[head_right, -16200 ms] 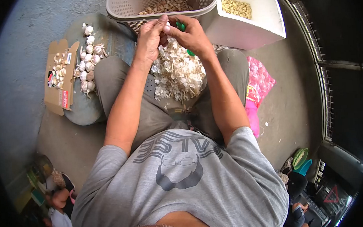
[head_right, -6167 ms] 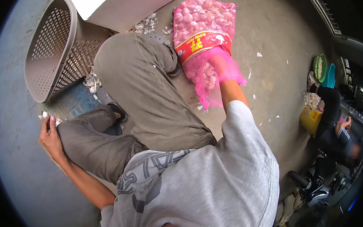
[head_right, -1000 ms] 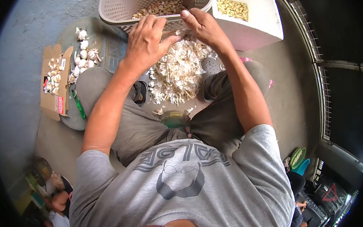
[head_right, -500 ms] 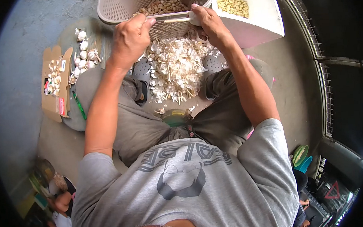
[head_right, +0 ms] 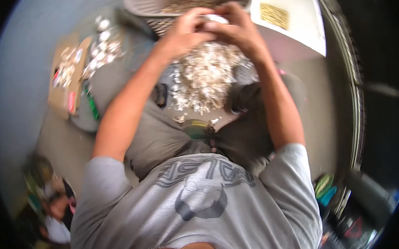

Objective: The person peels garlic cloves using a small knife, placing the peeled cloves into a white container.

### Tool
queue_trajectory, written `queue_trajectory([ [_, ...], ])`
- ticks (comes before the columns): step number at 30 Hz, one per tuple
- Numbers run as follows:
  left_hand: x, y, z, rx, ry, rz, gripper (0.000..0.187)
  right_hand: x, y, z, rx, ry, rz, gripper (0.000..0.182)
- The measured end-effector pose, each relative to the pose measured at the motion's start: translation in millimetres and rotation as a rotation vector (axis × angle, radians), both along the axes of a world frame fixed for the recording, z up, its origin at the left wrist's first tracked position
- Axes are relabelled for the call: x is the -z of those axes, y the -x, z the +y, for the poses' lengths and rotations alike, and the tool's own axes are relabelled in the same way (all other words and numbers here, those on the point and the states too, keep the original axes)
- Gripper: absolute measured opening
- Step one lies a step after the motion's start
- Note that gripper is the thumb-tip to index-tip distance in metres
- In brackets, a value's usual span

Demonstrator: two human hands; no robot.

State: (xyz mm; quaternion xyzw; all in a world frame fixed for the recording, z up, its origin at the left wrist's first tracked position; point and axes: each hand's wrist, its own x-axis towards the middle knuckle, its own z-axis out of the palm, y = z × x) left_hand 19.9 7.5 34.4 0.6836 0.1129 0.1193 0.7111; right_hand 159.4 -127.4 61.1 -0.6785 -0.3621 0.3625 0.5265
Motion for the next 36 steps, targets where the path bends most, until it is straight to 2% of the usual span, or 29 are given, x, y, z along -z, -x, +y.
queue_trajectory([
  [2,19.3,-8.4,-0.6,-0.01,-0.022,-0.115,0.048,16.6,-11.9,5.4,0.01,-0.029,-0.16,0.076],
  [4,1.6,0.7,-3.1,-0.051,-0.295,-0.055,0.038,4.6,-4.6,6.3,-0.004,0.088,-0.166,0.071],
  [5,-7.9,4.0,-5.8,-0.06,-0.331,0.042,0.039,7.8,-7.4,3.5,-0.02,0.095,-0.137,0.077],
  [7,-19.7,13.3,-7.3,-0.06,-0.325,0.017,0.036,6.8,-6.4,-4.5,-0.088,0.036,-0.057,0.083],
  [10,-17.8,16.5,-6.1,-0.148,-0.465,-0.154,0.031,16.1,0.6,1.4,-0.103,-0.189,0.194,0.077],
  [13,-30.9,27.0,0.6,-0.146,-0.14,-0.132,0.025,15.8,11.6,10.2,-0.07,-0.241,0.304,0.064],
  [14,-8.9,14.0,5.6,-0.26,-0.29,-0.158,0.023,21.7,7.2,11.2,-0.116,-0.246,0.344,0.054],
  [15,-11.3,14.4,7.3,-0.281,-0.257,-0.116,0.023,25.8,4.5,13.8,-0.099,-0.207,0.291,0.047],
  [16,-8.5,14.3,10.3,-0.293,-0.355,-0.106,0.022,24.3,8.3,17.1,-0.067,-0.229,0.31,0.036],
  [17,-12.5,14.8,12.5,-0.189,-0.192,-0.098,0.021,20.7,12.2,18.5,-0.06,-0.25,0.322,0.029],
  [20,-19.5,17.7,13.5,-0.134,-0.206,-0.103,0.016,18.0,9.2,17.5,-0.021,-0.23,0.368,0.026],
  [21,2.0,8.7,21.9,-0.096,-0.305,-0.131,0.026,15.9,10.5,19.3,-0.002,-0.266,0.38,0.027],
  [22,-36.7,31.6,15.0,-0.136,-0.556,0.055,0.045,15.5,4.2,16.3,-0.041,-0.27,0.398,0.029],
  [25,-60.9,69.0,39.3,-0.273,-0.79,0.018,0.058,21.3,-12.6,13.4,-0.101,-0.254,0.403,0.033],
  [26,-78.0,87.1,46.4,-0.337,-0.649,0.134,0.052,23.2,-15.8,10.4,-0.108,-0.239,0.395,0.035],
  [27,-74.7,102.7,66.2,-0.415,-0.6,0.07,0.049,22.1,-11.8,8.4,-0.076,-0.235,0.393,0.037],
  [28,-73.0,124.3,78.5,-0.503,-0.401,-0.05,0.04,17.7,-5.2,8.4,-0.044,-0.23,0.389,0.039],
  [29,-76.6,151.0,78.9,-0.628,-0.391,0.047,0.038,15.8,-3.7,7.8,-0.015,-0.229,0.383,0.04],
  [30,-79.8,179.3,81.1,-0.754,-0.383,0.144,0.036,25.1,-13.2,7.1,-0.096,-0.248,0.402,0.045],
  [32,-14.6,255.5,109.6,-0.84,-0.389,0.43,0.031,16.7,-9.5,0.5,-0.053,-0.197,0.355,0.049],
  [33,11.6,277.5,99.1,-0.889,-0.341,0.476,0.023,11.5,-3.3,2.9,-0.056,-0.173,0.35,0.052],
  [34,55.0,317.2,100.7,-0.781,-0.614,0.514,0.021,7.2,-0.1,1.8,-0.072,-0.153,0.329,0.051],
  [35,88.6,343.8,94.3,-0.797,-0.759,0.671,0.022,6.2,-1.4,-1.2,-0.091,-0.133,0.307,0.05],
  [36,95.5,352.8,72.3,-0.843,-0.931,0.808,0.03,13.0,-5.4,-2.0,-0.121,-0.153,0.289,0.049],
])
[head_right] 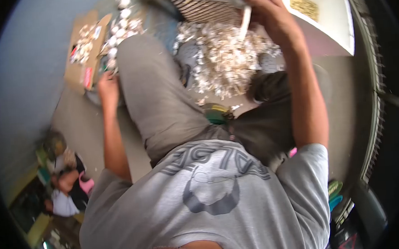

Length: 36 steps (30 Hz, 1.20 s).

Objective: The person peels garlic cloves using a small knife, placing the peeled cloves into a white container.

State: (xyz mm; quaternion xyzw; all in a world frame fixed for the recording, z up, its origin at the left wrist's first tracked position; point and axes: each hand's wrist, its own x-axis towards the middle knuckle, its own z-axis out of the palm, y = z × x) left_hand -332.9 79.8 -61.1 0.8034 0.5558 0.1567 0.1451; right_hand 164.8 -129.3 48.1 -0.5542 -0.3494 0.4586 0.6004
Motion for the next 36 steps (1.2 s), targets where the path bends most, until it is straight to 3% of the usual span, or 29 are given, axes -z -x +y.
queue_trajectory([
  [3,34.0,24.1,-18.6,-0.113,-0.219,0.213,0.054,-0.3,-4.0,3.7,-0.177,-0.02,-0.05,0.046],
  [5,39.0,23.1,-19.0,-0.193,-0.206,0.179,0.054,4.6,11.8,4.2,-0.118,-0.009,-0.003,0.043],
  [8,41.6,31.3,-1.5,-0.24,-0.184,0.05,0.051,10.4,5.3,9.1,-0.226,0.035,-0.094,0.043],
  [9,48.6,40.7,5.6,-0.187,-0.249,0.059,0.04,12.1,6.6,11.0,-0.235,0.038,-0.069,0.044],
  [11,64.4,63.1,22.0,-0.198,-0.058,0.079,0.029,-1.8,25.3,11.5,-0.133,0.089,-0.158,0.044],
  [13,45.2,60.1,12.8,-0.191,0.07,0.105,0.022,-2.7,27.3,12.6,-0.139,0.108,-0.189,0.045],
  [15,53.9,81.8,17.6,-0.303,0.404,-0.204,0.02,-5.8,27.6,10.4,-0.146,0.104,-0.182,0.046],
  [17,31.6,65.5,-3.8,-0.413,0.327,-0.577,0.019,0.3,24.1,10.0,-0.141,0.061,-0.204,0.046],
  [19,-21.6,33.0,-27.8,-0.312,0.428,-0.799,0.022,2.1,21.9,11.1,-0.156,0.02,-0.171,0.046],
  [22,-128.0,-67.8,-65.4,-0.055,0.383,-0.939,0.028,4.9,22.8,15.4,-0.173,-0.01,-0.075,0.043],
  [25,-174.3,-163.4,-70.8,0.137,0.484,-1.173,0.027,-5.6,32.8,19.5,-0.157,-0.058,-0.014,0.039],
  [27,-161.8,-224.7,-58.2,0.406,0.697,-1.182,0.031,-11.6,34.3,18.9,-0.126,-0.095,-0.003,0.038],
  [29,-137.1,-287.5,-56.0,0.497,0.96,-1.195,0.028,-2.9,29.0,20.0,-0.053,-0.131,0.012,0.038],
  [31,-109.0,-336.2,-58.1,0.448,1.307,-1.351,0.026,0.1,26.6,21.6,0.062,-0.119,-0.082,0.039],
  [35,-84.2,-369.6,-69.4,0.428,1.422,-1.364,0.024,-2.8,18.4,15.7,0.148,0.018,-0.357,0.05],
  [36,-83.7,-367.7,-69.8,0.396,1.449,-1.378,0.024,-4.2,14.3,12.9,0.115,-0.019,-0.239,0.049],
])
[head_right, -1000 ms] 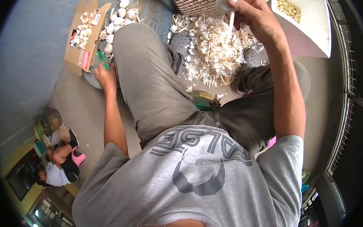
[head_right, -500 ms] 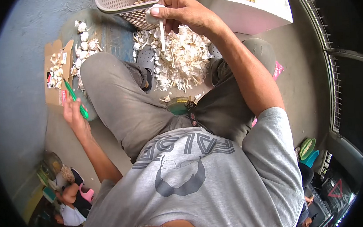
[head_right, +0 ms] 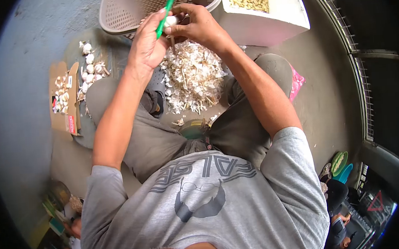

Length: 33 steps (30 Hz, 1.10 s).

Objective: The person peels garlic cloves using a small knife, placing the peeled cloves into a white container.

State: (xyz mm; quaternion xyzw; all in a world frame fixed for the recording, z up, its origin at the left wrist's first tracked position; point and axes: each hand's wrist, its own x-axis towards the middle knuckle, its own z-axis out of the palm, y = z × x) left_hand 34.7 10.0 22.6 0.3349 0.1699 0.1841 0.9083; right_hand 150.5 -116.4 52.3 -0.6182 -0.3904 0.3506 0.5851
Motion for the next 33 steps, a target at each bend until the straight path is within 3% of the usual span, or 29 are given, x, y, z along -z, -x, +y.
queue_trajectory([
  [2,4.4,6.0,-4.4,-0.012,0.096,-0.022,0.025,1.9,-4.4,-3.5,-0.09,-0.072,0.237,0.047],
  [7,-11.0,5.9,-33.1,0.044,-0.452,0.093,0.025,16.5,-20.2,4.8,0.024,0.025,0.281,0.037],
  [9,-0.5,5.6,-38.2,0.116,-0.44,0.139,0.024,25.8,-11.5,15.1,0.143,-0.027,0.284,0.044],
  [10,3.5,5.5,-35.1,0.104,-0.341,0.088,0.023,21.0,-15.5,14.2,0.161,0.023,0.245,0.04],
  [13,11.6,-0.8,-14.3,0.029,0.029,-0.111,0.023,16.1,-38.1,15.3,0.208,-0.182,0.485,0.031],
  [15,8.4,7.0,1.3,-0.072,-0.007,-0.101,0.022,4.6,-38.8,6.8,0.25,-0.224,0.49,0.029],
  [18,-0.1,8.2,18.8,-0.098,0.022,-0.109,0.023,-13.7,-2.9,5.2,0.147,-0.024,0.105,0.027],
  [21,-13.5,12.5,15.5,-0.145,-0.044,-0.05,0.022,-10.5,28.5,8.9,0.069,0.097,-0.019,0.026],
  [25,-7.4,3.8,4.9,-0.174,-0.096,-0.043,0.018,-8.5,25.3,18.5,0.09,0.106,0.043,0.03],
  [29,-12.2,2.5,7.6,-0.19,-0.04,-0.04,0.025,1.3,19.9,17.0,0.071,0.0,0.208,0.023],
  [33,-5.2,0.6,12.3,-0.122,-0.257,0.096,0.036,6.4,23.6,22.9,0.02,-0.076,0.351,0.016],
])
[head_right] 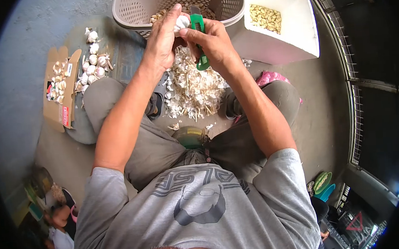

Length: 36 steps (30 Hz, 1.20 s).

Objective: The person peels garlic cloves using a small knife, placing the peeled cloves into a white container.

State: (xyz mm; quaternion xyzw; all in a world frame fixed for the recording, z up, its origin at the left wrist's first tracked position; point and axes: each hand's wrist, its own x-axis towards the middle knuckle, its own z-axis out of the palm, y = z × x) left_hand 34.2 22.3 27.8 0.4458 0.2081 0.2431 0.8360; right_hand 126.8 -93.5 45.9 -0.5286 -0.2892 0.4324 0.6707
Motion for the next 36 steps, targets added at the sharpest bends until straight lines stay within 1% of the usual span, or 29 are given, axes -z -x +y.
queue_trajectory([
  [1,0.2,-1.7,1.6,-0.03,-0.015,0.037,0.035,-2.8,0.2,0.4,-0.024,-0.007,0.03,0.015],
  [4,1.8,0.5,3.9,-0.055,0.069,0.057,0.033,-6.1,6.8,-0.2,-0.052,0.006,0.052,0.015],
  [5,2.5,-1.5,-0.3,-0.113,0.082,0.038,0.031,-8.3,9.5,-3.0,-0.08,0.016,0.037,0.016],
  [7,-1.9,2.6,-5.8,-0.091,0.078,0.07,0.031,-11.1,15.2,-9.0,-0.073,0.034,0.051,0.017],
  [9,-5.4,6.7,-6.8,-0.032,0.071,0.063,0.031,-12.1,15.8,-16.5,-0.096,0.049,0.076,0.02],
  [12,-10.0,7.8,-7.5,0.021,0.018,0.024,0.034,-15.4,14.6,-22.2,-0.107,0.07,0.043,0.022],
  [13,-6.8,5.9,-3.2,0.06,-0.033,0.016,0.036,-14.6,14.8,-21.8,-0.08,0.062,0.048,0.023],
  [16,-8.7,9.0,1.3,0.204,0.061,-0.065,0.035,-7.9,5.1,-21.4,-0.065,0.029,0.069,0.023],
  [17,-9.5,9.0,-2.1,0.211,0.072,-0.076,0.033,-8.9,2.6,-22.4,-0.059,0.047,0.074,0.024],
  [20,-3.2,8.3,3.0,0.136,0.046,-0.014,0.034,-23.1,2.1,-24.1,0.008,0.054,-0.152,0.023],
  [21,-6.1,8.7,4.0,0.074,0.003,-0.006,0.034,-26.3,-2.0,-26.3,0.024,0.162,-0.31,0.021],
  [24,-7.2,11.0,13.3,-0.001,-0.122,0.047,0.036,-38.4,-0.1,-35.3,0.004,0.205,-0.794,0.019],
  [28,2.1,5.3,18.2,-0.081,-0.466,0.115,0.041,-36.0,5.9,-33.7,0.025,0.16,-1.192,0.017],
  [29,9.3,-1.9,16.0,-0.162,-0.556,0.062,0.043,-33.6,6.0,-33.8,0.015,0.196,-1.193,0.016],
  [32,0.7,-0.3,12.8,-0.168,-0.728,0.23,0.05,-26.7,2.7,-34.5,-0.023,0.251,-1.241,0.016],
  [33,-0.6,-0.3,12.5,-0.182,-0.799,0.26,0.05,-25.6,1.8,-34.6,-0.015,0.212,-1.276,0.016],
  [36,-3.7,1.4,9.2,-0.213,-0.881,0.268,0.048,-27.5,4.3,-35.8,-0.021,0.227,-1.303,0.015],
])
